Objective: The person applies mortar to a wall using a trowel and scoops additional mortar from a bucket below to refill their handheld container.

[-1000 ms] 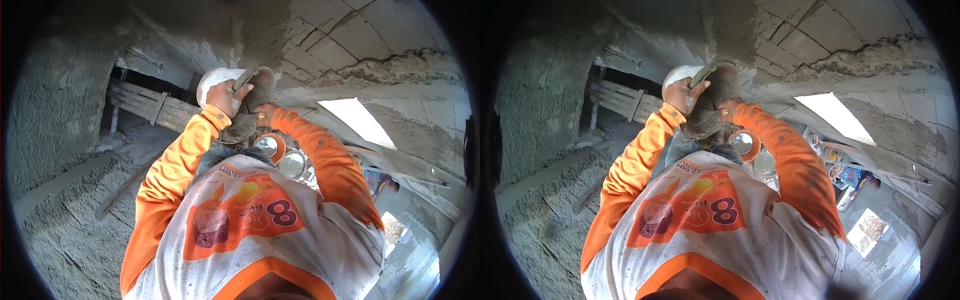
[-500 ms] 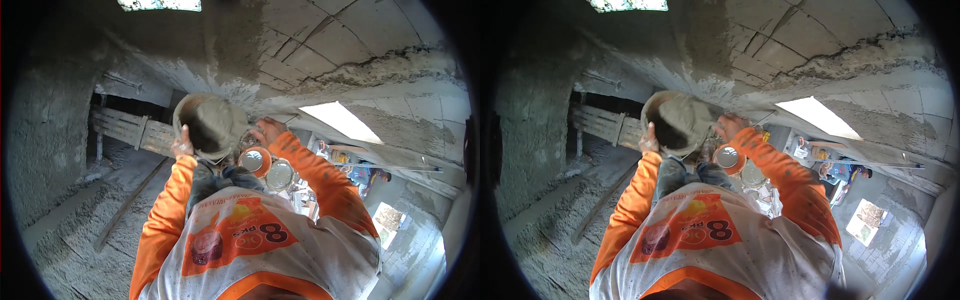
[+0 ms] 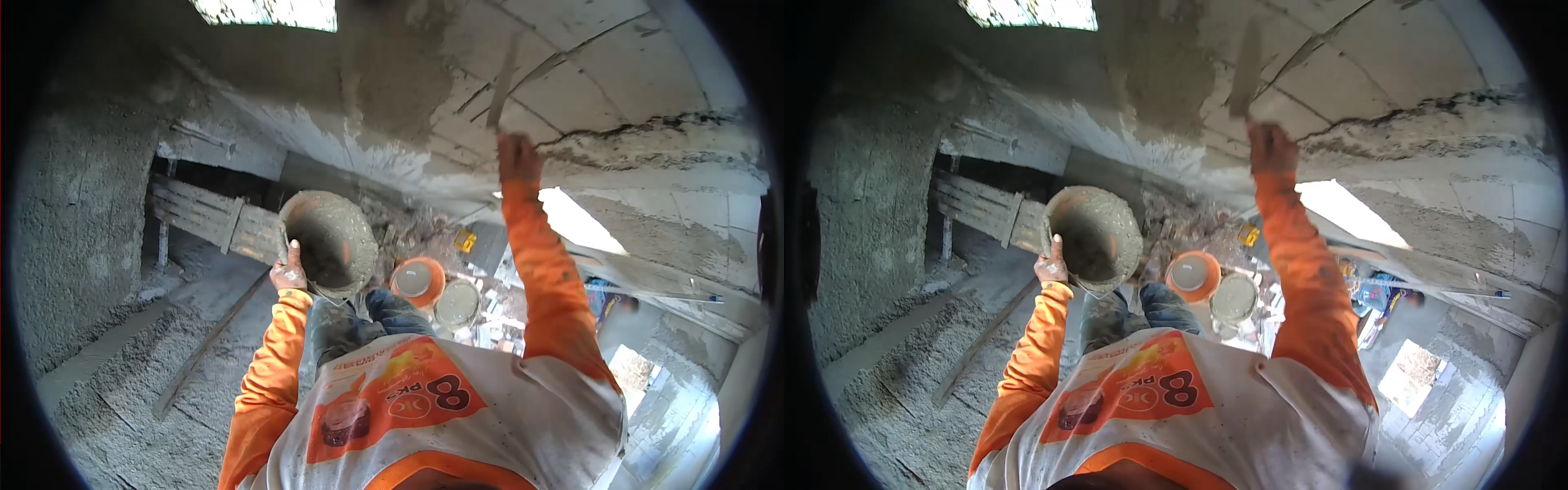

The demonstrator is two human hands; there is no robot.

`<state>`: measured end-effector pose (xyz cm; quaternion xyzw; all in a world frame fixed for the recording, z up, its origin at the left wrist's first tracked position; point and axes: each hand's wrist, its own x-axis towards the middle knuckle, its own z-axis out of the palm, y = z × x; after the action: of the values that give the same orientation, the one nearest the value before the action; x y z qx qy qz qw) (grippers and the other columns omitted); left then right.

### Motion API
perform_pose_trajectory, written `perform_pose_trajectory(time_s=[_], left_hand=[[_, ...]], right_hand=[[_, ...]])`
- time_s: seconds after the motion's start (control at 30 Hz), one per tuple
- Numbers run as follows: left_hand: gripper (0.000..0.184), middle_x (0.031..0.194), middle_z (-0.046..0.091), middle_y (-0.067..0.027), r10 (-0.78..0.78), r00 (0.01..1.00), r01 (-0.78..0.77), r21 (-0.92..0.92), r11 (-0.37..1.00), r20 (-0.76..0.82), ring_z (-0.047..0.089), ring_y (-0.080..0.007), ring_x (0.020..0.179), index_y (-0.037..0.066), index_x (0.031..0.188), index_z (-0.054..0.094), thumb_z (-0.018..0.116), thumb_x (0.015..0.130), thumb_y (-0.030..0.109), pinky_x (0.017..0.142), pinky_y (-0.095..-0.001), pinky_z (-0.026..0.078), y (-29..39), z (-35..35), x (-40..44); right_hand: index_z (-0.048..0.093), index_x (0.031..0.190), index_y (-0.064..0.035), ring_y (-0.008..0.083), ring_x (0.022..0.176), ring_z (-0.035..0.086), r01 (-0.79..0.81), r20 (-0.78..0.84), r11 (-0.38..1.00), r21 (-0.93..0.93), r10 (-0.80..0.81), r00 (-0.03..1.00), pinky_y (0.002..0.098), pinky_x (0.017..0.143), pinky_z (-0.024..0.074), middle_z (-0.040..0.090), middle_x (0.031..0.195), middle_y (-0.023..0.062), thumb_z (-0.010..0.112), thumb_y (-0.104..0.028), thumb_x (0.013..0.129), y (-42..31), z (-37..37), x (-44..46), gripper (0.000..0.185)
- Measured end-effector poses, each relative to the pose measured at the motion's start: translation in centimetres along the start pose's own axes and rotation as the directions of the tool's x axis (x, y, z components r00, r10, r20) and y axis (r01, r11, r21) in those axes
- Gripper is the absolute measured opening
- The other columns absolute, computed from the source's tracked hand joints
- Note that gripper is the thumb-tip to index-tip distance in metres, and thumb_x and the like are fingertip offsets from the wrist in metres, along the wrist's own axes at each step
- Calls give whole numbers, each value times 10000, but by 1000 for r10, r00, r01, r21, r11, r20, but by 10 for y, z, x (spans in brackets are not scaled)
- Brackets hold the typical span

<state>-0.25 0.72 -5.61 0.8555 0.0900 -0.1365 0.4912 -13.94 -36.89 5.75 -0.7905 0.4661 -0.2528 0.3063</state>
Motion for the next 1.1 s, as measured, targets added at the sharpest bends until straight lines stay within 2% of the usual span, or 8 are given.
perform_pose_trajectory(time_s=[0.1,0.2,0.4,0.5,0.57,0.77,0.9,1.1], left_hand=[[647,543,523,-116,-2,998,-5,109,994,64,463,-201,547,-91,665,554,614,672,553,566,-332,403,48,4,-9],[538,608,563,-145,85,983,-121,230,966,160,518,-210,576,-32,797,606,605,708,498,598,-333,418,97,4,-26],[440,634,572,-192,345,835,-468,225,855,428,566,-328,623,-1,768,609,615,703,434,601,-374,426,173,16,-61],[402,645,575,-195,447,731,-614,211,761,515,562,-351,645,4,758,598,621,701,401,625,-384,427,193,26,-65],[386,661,583,-192,446,704,-642,226,732,553,571,-339,658,9,767,605,629,696,387,640,-376,431,206,20,-72],[375,616,581,-41,399,730,-464,-26,885,554,525,-121,557,-7,774,612,648,729,364,538,-268,421,180,-7,-45],[448,544,468,22,147,862,25,-330,944,486,375,-69,522,-6,630,561,654,710,424,489,-240,352,136,-9,-17],[540,561,465,-19,139,973,-94,-233,968,186,389,-102,555,-47,699,575,594,724,492,513,-286,359,100,-7,-26]], right_hand=[[532,763,-68,367,710,532,162,403,987,-20,-141,905,400,632,431,564,732,174,495,-285,756,31,1,-43,220],[558,910,-81,300,757,576,300,892,946,-123,-28,452,375,671,453,590,779,130,490,-181,719,31,5,-67,226],[529,865,-34,318,798,561,835,703,336,-435,-453,548,380,699,451,547,871,158,519,-156,733,-17,49,-84,181],[540,815,-3,311,815,566,685,822,664,-300,-185,538,395,704,449,553,846,173,561,-181,699,5,77,-113,214],[563,821,-7,310,807,572,617,821,782,89,-408,399,392,686,452,565,796,159,617,-235,672,40,94,-132,277],[572,883,-44,319,762,569,234,808,922,309,-384,446,381,671,453,581,786,155,632,-317,698,-3,37,-159,335],[550,886,-38,344,769,552,513,536,846,-143,-370,759,390,674,445,577,793,162,618,-290,708,-6,21,-150,315],[534,920,-40,362,734,539,494,620,836,-239,-260,740,402,666,438,577,815,156,568,-281,745,-17,17,-116,300]])
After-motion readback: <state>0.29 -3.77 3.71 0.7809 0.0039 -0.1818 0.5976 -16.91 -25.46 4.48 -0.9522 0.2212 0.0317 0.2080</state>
